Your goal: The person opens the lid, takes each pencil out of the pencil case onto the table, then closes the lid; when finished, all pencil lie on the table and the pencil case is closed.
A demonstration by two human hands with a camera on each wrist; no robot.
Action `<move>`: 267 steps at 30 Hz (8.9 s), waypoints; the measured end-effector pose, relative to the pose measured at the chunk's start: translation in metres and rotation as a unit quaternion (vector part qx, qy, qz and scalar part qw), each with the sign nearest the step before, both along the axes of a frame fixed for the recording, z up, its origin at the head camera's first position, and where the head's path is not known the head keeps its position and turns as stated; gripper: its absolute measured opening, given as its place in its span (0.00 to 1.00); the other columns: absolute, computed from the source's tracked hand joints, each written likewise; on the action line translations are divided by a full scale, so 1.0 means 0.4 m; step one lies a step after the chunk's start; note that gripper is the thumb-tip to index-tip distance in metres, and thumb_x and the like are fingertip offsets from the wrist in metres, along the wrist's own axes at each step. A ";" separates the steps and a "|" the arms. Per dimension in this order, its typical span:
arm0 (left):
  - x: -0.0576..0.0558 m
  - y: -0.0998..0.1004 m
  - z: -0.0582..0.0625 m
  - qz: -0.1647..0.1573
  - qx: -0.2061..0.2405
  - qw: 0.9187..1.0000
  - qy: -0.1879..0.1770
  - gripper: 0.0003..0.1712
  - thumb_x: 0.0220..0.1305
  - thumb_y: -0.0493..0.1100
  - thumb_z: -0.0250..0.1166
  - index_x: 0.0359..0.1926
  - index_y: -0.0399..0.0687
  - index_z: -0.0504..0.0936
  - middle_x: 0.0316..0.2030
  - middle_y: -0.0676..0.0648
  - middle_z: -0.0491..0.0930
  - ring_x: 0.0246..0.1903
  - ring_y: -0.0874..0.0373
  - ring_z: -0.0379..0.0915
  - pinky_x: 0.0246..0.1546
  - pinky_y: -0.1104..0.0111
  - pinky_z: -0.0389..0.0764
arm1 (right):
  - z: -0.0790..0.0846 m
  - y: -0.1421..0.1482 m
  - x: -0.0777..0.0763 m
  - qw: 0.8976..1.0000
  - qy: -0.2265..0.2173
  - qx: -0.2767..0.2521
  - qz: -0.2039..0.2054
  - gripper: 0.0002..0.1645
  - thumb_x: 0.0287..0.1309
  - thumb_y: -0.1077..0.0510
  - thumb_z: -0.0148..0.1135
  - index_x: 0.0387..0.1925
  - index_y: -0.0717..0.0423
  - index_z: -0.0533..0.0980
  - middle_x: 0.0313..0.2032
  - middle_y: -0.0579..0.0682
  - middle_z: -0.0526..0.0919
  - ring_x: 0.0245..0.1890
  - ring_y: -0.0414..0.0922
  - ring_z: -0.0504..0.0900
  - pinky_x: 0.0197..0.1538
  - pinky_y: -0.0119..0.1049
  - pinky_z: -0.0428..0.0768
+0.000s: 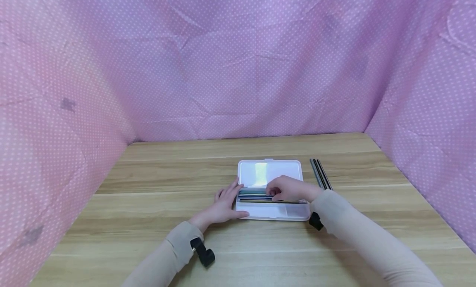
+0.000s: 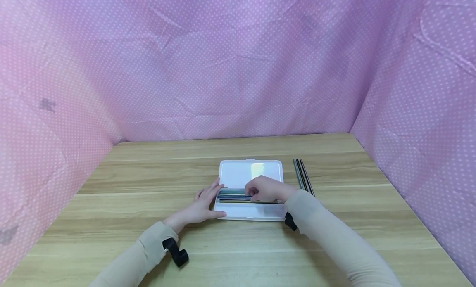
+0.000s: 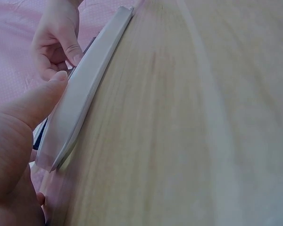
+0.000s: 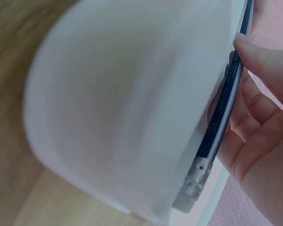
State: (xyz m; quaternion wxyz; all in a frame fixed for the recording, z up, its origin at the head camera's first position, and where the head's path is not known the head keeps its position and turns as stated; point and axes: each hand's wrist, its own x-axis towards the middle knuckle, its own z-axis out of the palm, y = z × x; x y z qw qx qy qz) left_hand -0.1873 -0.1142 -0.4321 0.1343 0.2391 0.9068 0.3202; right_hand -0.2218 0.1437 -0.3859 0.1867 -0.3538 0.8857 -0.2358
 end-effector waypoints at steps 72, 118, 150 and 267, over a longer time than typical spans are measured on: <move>-0.002 -0.002 0.004 -0.009 -0.001 1.000 0.005 0.51 0.55 0.59 0.68 0.72 0.48 0.53 0.75 0.46 0.34 0.73 0.43 0.36 0.67 0.42 0.35 | -0.014 0.354 0.039 0.932 -0.036 -0.185 -0.310 0.22 0.61 0.61 0.59 0.51 0.75 0.70 0.36 0.49 0.80 0.30 0.30 0.74 0.33 0.27 0.76; -0.002 -0.003 0.006 -0.002 -0.007 1.000 -0.002 0.50 0.55 0.58 0.68 0.72 0.49 0.53 0.75 0.46 0.34 0.73 0.45 0.35 0.68 0.44 0.33 | -0.061 0.425 -0.025 0.899 -0.081 -0.083 -0.423 0.17 0.56 0.64 0.61 0.41 0.75 0.72 0.35 0.56 0.77 0.28 0.38 0.74 0.30 0.29 0.79; -0.002 -0.002 0.004 -0.003 -0.009 1.000 0.000 0.51 0.55 0.59 0.67 0.72 0.49 0.53 0.75 0.47 0.34 0.73 0.43 0.36 0.68 0.44 0.33 | -0.050 0.407 0.006 0.906 -0.089 -0.101 -0.401 0.24 0.56 0.63 0.62 0.49 0.79 0.70 0.38 0.61 0.80 0.26 0.35 0.77 0.29 0.29 0.80; 0.000 -0.003 0.005 -0.003 0.010 1.000 -0.006 0.51 0.55 0.59 0.68 0.72 0.47 0.53 0.75 0.46 0.34 0.73 0.41 0.36 0.68 0.43 0.32 | 0.001 -0.021 0.038 0.992 0.049 0.006 -0.119 0.10 0.52 0.64 0.67 0.39 0.55 0.82 0.29 0.43 0.81 0.30 0.39 0.73 0.39 0.34 0.76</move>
